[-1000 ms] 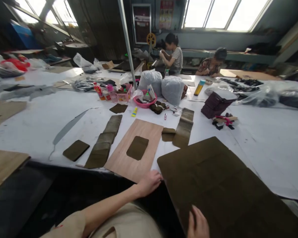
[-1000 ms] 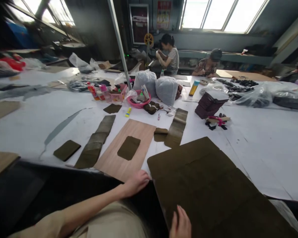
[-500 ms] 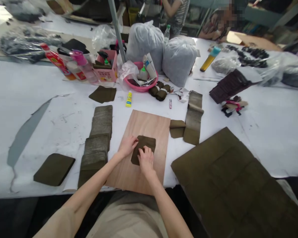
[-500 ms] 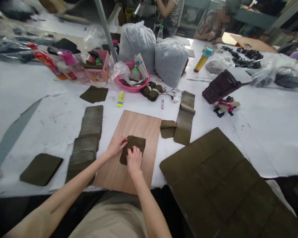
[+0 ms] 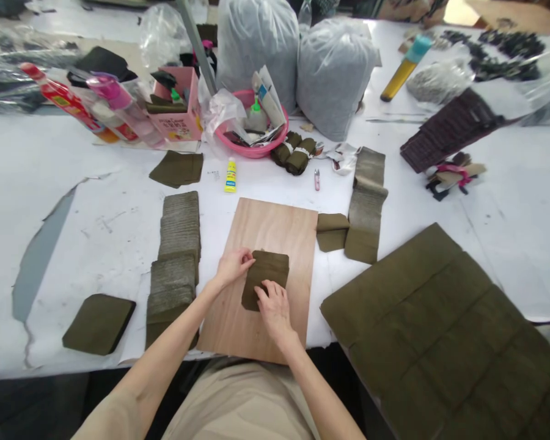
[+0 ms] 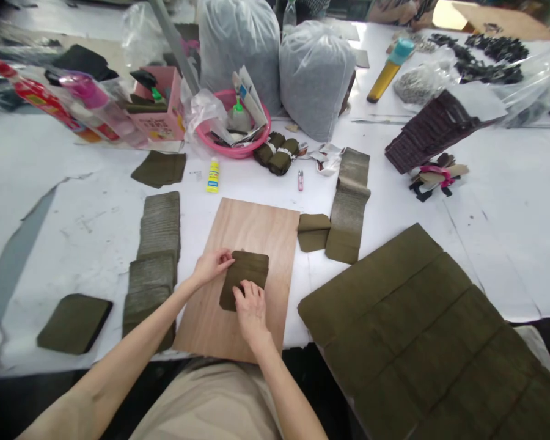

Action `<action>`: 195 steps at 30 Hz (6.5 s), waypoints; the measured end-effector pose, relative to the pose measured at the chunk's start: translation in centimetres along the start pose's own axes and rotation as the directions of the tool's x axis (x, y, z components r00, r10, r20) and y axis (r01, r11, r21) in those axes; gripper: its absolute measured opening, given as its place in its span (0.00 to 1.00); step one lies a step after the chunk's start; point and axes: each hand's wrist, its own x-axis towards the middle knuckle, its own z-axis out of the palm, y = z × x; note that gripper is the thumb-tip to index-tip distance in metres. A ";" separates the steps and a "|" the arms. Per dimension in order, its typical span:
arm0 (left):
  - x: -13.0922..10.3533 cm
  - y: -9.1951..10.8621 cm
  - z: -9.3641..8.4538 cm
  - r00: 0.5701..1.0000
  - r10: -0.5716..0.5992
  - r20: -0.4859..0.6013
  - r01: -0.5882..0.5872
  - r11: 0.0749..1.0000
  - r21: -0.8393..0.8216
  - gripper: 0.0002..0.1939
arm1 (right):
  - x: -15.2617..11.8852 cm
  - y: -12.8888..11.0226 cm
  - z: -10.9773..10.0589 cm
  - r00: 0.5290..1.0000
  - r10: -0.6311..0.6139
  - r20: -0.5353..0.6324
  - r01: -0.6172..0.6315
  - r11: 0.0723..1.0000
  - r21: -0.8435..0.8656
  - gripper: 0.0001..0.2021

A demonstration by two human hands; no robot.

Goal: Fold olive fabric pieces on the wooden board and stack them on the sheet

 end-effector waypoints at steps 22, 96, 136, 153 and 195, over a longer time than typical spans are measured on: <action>-2.2 0.3 1.0 0.984 0.167 -0.053 -0.167 0.986 0.018 0.06 | 3.2 5.9 -2.3 0.953 0.290 -0.089 -0.286 0.957 0.057 0.04; -2.1 2.1 1.6 0.946 0.320 -0.057 -0.302 0.929 0.213 0.15 | 1.7 5.5 -2.3 0.885 0.459 -0.079 -0.416 0.855 0.310 0.06; -3.9 0.2 1.8 0.973 -0.136 0.189 0.178 0.956 -0.232 0.16 | 2.8 5.5 -2.0 0.849 0.529 -0.011 -0.520 0.838 0.168 0.02; -4.6 0.2 2.6 0.958 -0.232 0.169 0.263 0.945 -0.196 0.20 | 3.2 5.7 -2.5 0.796 0.602 0.063 -0.601 0.772 0.208 0.03; -4.8 1.0 2.7 0.969 -0.238 0.074 0.234 0.971 0.048 0.17 | 2.4 5.3 -2.4 0.830 0.557 -0.038 -0.518 0.793 0.320 0.09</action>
